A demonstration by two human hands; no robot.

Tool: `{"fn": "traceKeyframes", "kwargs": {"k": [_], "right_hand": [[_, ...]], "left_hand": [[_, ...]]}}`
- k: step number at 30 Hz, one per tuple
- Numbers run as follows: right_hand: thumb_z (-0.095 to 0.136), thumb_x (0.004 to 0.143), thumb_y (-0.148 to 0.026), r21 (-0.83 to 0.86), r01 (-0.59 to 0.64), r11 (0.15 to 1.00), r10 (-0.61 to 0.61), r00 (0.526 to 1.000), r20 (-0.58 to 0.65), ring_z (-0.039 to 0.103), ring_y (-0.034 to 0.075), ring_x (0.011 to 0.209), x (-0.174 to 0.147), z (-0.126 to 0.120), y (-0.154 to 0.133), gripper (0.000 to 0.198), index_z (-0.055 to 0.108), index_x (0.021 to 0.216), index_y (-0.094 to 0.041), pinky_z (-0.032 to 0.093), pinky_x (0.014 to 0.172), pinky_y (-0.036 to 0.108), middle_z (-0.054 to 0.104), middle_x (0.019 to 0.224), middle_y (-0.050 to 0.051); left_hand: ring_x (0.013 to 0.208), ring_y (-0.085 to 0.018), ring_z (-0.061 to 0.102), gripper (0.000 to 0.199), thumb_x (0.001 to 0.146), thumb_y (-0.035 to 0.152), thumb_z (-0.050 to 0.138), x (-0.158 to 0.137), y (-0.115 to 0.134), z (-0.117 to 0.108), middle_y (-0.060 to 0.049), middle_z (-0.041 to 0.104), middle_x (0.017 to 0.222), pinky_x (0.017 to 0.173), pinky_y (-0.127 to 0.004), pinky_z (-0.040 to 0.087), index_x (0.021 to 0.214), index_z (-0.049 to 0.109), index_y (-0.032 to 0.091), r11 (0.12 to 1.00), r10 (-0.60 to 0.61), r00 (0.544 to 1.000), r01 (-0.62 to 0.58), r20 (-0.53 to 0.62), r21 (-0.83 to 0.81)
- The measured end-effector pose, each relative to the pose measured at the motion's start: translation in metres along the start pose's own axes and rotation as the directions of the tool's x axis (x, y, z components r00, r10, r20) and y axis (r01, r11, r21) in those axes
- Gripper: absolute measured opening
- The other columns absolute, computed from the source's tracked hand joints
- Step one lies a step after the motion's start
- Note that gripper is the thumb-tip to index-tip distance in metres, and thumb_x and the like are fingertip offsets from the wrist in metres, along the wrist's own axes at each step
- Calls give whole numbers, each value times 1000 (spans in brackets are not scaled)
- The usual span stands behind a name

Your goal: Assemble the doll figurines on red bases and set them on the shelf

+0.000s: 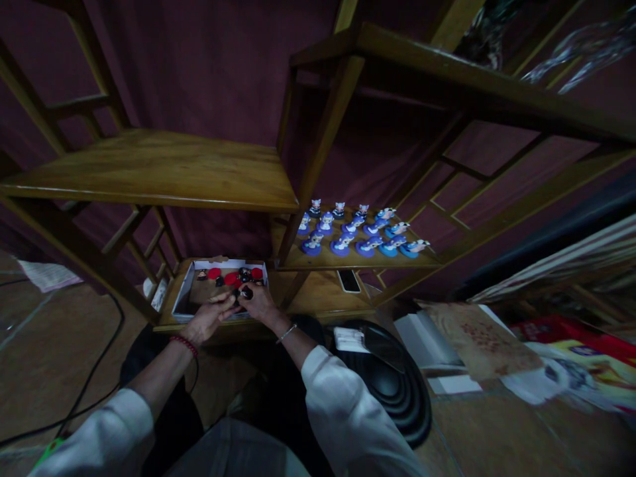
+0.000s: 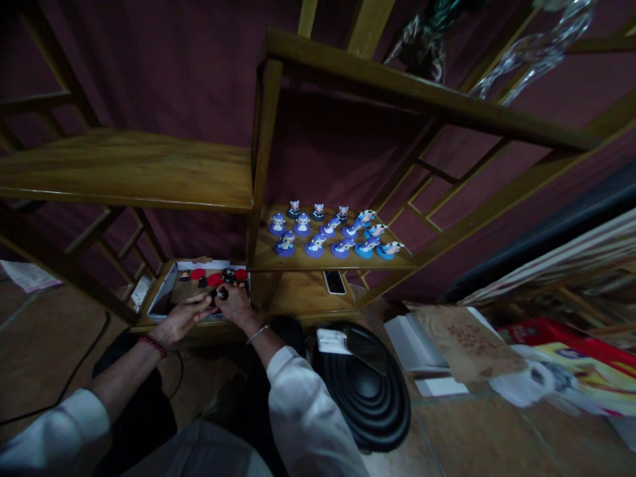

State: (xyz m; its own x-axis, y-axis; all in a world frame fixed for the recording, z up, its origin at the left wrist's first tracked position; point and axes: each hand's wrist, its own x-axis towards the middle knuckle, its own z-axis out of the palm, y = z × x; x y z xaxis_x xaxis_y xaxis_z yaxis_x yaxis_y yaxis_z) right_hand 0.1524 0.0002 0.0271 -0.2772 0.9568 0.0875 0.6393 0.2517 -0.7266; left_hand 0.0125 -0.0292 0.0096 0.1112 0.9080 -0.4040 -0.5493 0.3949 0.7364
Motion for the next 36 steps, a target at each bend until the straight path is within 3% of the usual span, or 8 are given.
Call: {"fn": "traceKeyframes", "kwargs": {"k": [8,15,27,36], "right_hand": [[57,70,-17,42,-114,993,114,993,-9,60,13,73,-1,-3,-9,16,66,83,-18,46,69,21,67,78,3],[59,70,-20,102,-213,972,214,977,-2,62,14,77,-1,-1,-9,16,66,84,-18,47,71,22,68,81,3],[57,70,-20,-20,-203,979,203,979,-24,61,16,82,0,1,-10,20,62,89,-23,46,76,25,66,86,2],[57,73,-24,88,-150,985,154,988,-30,62,15,87,2,-13,-11,37,56,110,-24,48,80,25,67,92,0]], "left_hand": [[97,-19,62,28,65,9,69,-2,-1,1,-6,69,99,90,-31,48,92,68,14,1000,2,1000,-2,-6,12],[98,-19,62,32,64,8,70,-3,-2,3,-8,68,102,90,-29,48,95,67,14,1000,2,1000,-2,-13,18],[82,-15,65,23,73,-1,55,0,1,13,-6,69,88,80,-30,54,86,67,14,1000,7,996,-8,-84,-14],[71,-13,63,20,75,-3,50,5,0,23,-4,66,75,80,-34,54,78,64,12,983,39,997,-51,-70,-178]]}}
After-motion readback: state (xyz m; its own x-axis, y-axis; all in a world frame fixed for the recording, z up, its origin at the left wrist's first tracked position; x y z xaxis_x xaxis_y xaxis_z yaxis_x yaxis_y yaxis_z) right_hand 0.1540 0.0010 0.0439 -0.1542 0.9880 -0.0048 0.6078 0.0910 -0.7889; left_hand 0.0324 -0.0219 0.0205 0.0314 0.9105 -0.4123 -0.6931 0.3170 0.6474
